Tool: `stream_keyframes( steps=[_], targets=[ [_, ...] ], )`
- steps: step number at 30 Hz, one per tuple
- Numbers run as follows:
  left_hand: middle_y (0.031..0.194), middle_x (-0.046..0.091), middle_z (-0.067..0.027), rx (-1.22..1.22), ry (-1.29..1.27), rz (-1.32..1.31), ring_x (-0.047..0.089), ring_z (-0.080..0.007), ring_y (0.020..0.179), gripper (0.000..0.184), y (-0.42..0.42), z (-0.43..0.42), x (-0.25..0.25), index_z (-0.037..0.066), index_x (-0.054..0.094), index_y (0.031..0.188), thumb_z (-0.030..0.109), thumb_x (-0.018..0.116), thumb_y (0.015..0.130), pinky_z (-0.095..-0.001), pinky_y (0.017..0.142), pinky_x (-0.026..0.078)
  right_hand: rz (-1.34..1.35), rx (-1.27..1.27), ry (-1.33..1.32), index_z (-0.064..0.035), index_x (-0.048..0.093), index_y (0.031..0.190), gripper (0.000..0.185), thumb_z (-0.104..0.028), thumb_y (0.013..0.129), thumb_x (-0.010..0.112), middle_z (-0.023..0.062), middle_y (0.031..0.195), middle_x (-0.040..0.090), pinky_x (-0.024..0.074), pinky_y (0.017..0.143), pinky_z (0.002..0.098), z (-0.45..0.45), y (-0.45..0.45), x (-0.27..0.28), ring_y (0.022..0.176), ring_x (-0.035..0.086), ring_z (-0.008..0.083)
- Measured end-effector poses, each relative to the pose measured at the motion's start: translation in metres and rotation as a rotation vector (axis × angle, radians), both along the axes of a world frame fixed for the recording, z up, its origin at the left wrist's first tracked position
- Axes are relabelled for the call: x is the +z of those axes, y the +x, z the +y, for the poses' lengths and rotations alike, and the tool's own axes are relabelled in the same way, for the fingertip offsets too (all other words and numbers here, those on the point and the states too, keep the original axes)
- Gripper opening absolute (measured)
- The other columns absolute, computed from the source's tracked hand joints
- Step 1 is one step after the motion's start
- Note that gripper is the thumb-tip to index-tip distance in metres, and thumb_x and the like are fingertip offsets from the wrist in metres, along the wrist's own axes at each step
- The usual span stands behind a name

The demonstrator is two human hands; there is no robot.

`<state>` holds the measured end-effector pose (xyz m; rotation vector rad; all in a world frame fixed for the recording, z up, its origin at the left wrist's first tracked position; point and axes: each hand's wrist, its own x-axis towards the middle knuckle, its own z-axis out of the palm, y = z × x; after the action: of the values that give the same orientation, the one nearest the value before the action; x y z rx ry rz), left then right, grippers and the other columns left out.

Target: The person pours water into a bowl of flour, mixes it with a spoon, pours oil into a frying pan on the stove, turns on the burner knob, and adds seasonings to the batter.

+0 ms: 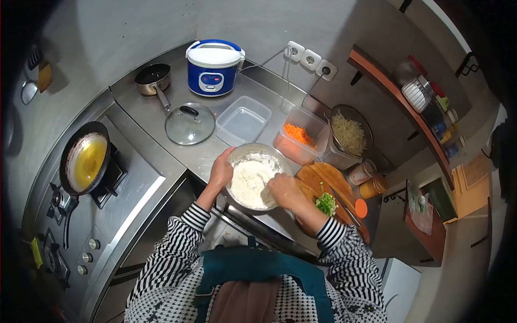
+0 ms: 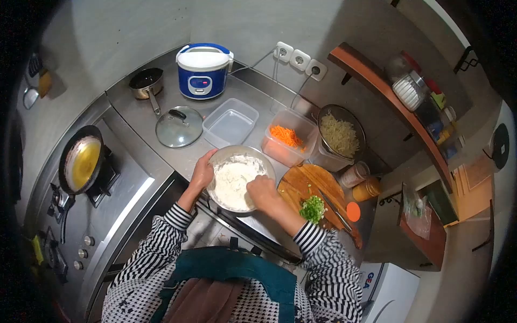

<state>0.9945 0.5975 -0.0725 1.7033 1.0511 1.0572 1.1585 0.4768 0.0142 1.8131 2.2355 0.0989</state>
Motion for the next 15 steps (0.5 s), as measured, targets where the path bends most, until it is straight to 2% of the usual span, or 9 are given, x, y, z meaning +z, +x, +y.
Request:
stream_keyframes(
  steps=[3,5,6,9,10,13,15],
  targets=[
    [0.097,0.058,-0.0249,0.036,0.046,0.161,0.055,-0.0373,0.094,0.049,-0.003,-0.008,0.027,0.003,0.053,0.113,-0.008,0.041,0.066,-0.0400,0.084,0.042,0.023,0.140,0.131,-0.0020,0.063,0.074,0.011,-0.009,0.072,0.054,0.0149,0.080,0.058,0.0502,0.063,0.0337,0.010,0.011,0.022,0.080,0.059,0.0259],
    [0.102,0.057,-0.0233,0.016,0.019,0.278,0.054,-0.0361,0.097,0.050,-0.004,-0.011,0.036,0.002,0.052,0.114,-0.008,0.040,0.067,-0.0397,0.085,0.042,-0.124,0.244,0.103,-0.0026,0.062,0.073,0.011,-0.009,0.073,0.054,0.0129,0.079,0.057,0.0496,0.061,0.0333,0.018,0.007,0.048,0.076,0.059,0.0249],
    [0.091,0.061,-0.0217,0.043,0.055,0.273,0.056,-0.0365,0.088,0.050,-0.001,-0.008,0.029,0.007,0.055,0.112,-0.005,0.046,0.065,-0.0421,0.084,0.040,-0.196,0.295,0.091,-0.0029,0.062,0.073,0.011,-0.010,0.074,0.053,0.0119,0.079,0.057,0.0493,0.060,0.0331,0.024,0.004,0.057,0.074,0.059,0.0244],
    [0.090,0.062,-0.0204,0.032,0.081,0.264,0.056,-0.0342,0.089,0.050,0.001,-0.004,0.022,0.008,0.056,0.112,-0.006,0.046,0.065,-0.0399,0.088,0.037,-0.253,0.536,0.188,-0.0037,0.061,0.074,0.012,-0.012,0.075,0.052,0.0097,0.079,0.055,0.0482,0.055,0.0329,0.042,-0.003,0.064,0.069,0.058,0.0235],
    [0.090,0.062,-0.0201,0.015,0.058,0.266,0.056,-0.0335,0.090,0.050,0.000,-0.005,0.021,0.008,0.056,0.112,-0.006,0.046,0.065,-0.0394,0.088,0.036,-0.266,0.588,0.232,-0.0061,0.061,0.076,0.013,-0.015,0.076,0.052,0.0065,0.081,0.053,0.0474,0.052,0.0320,0.048,-0.002,0.060,0.069,0.058,0.0205],
    [0.089,0.062,-0.0196,-0.010,0.040,0.281,0.056,-0.0323,0.092,0.050,0.001,-0.003,0.027,0.009,0.055,0.113,-0.005,0.046,0.066,-0.0384,0.088,0.035,-0.203,0.636,0.199,-0.0087,0.061,0.077,0.012,-0.015,0.076,0.052,0.0067,0.074,0.056,0.0477,0.051,0.0330,0.057,0.032,0.033,0.065,0.059,0.0190],
    [0.088,0.062,-0.0195,0.010,0.075,0.323,0.056,-0.0324,0.092,0.050,-0.002,-0.005,0.028,0.009,0.055,0.114,-0.005,0.046,0.067,-0.0381,0.087,0.036,-0.201,0.472,0.093,-0.0088,0.061,0.076,0.010,-0.014,0.075,0.053,0.0086,0.070,0.058,0.0489,0.054,0.0353,0.041,0.050,0.028,0.065,0.061,0.0198]
  ],
)
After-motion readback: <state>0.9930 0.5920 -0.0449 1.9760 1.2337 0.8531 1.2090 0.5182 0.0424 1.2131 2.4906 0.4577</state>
